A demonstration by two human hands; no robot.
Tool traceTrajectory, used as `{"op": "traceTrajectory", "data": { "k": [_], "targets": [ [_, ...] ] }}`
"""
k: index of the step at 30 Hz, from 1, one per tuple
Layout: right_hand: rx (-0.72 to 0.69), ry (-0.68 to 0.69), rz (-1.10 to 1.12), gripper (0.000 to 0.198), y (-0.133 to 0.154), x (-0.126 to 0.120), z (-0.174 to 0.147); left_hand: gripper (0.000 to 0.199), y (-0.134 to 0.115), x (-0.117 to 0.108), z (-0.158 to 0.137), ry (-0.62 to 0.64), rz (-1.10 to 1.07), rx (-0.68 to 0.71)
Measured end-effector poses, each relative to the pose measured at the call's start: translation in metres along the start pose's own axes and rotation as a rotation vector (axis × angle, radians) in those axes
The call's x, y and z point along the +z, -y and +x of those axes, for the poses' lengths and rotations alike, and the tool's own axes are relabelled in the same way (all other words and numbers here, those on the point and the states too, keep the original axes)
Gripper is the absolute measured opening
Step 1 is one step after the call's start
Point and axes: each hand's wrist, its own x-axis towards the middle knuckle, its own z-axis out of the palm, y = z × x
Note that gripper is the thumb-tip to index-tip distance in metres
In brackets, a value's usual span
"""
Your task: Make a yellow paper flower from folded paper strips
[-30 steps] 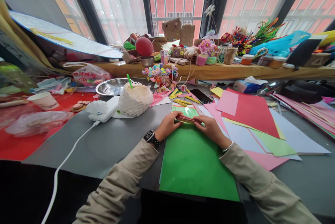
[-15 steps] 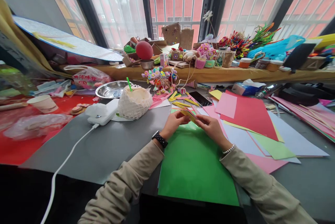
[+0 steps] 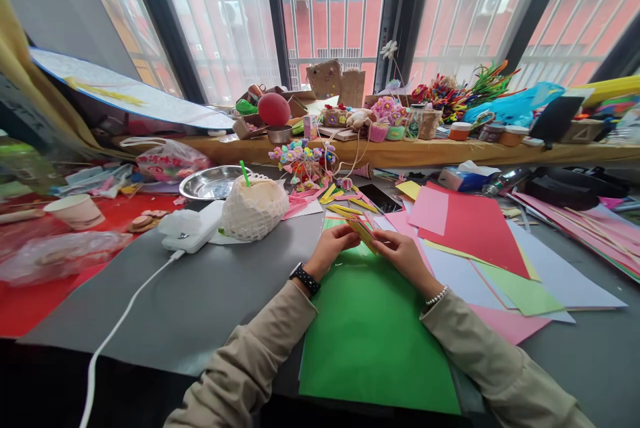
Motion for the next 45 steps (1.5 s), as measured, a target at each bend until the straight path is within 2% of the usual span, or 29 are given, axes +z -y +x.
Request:
{"op": "traceTrajectory", "data": {
  "k": [3, 8, 13, 23, 33, 39, 45],
  "targets": [
    [-0.108, -0.030, -0.100, 0.027, 0.001, -0.001, 0.000, 0.035, -0.001, 0.000, -0.001, 0.009, -0.051, -0.019],
    [-0.363, -0.124, -0.360, 0.021, 0.000, -0.002, 0.000, 0.027, -0.006, 0.000, -0.004, 0.123, -0.229, -0.062],
    [-0.469, -0.150, -0.477, 0.020, -0.001, -0.002, 0.000, 0.024, -0.009, 0.000, -0.006, 0.085, -0.256, -0.097],
    [-0.493, -0.162, -0.458, 0.020, 0.003, -0.005, -0.001, 0.022, -0.017, -0.002, -0.007, 0.102, -0.381, -0.205],
    [-0.569, -0.151, -0.577, 0.021, -0.002, -0.002, -0.002, 0.023, -0.013, -0.003, -0.004, 0.000, -0.323, -0.242],
    [-0.507, -0.141, -0.497, 0.020, 0.001, -0.007, -0.002, 0.022, -0.015, -0.005, -0.004, -0.023, -0.270, -0.253],
    [-0.369, -0.246, -0.354, 0.020, 0.002, -0.014, 0.001, 0.023, -0.019, -0.004, -0.007, -0.066, -0.221, -0.213]
  ]
}}
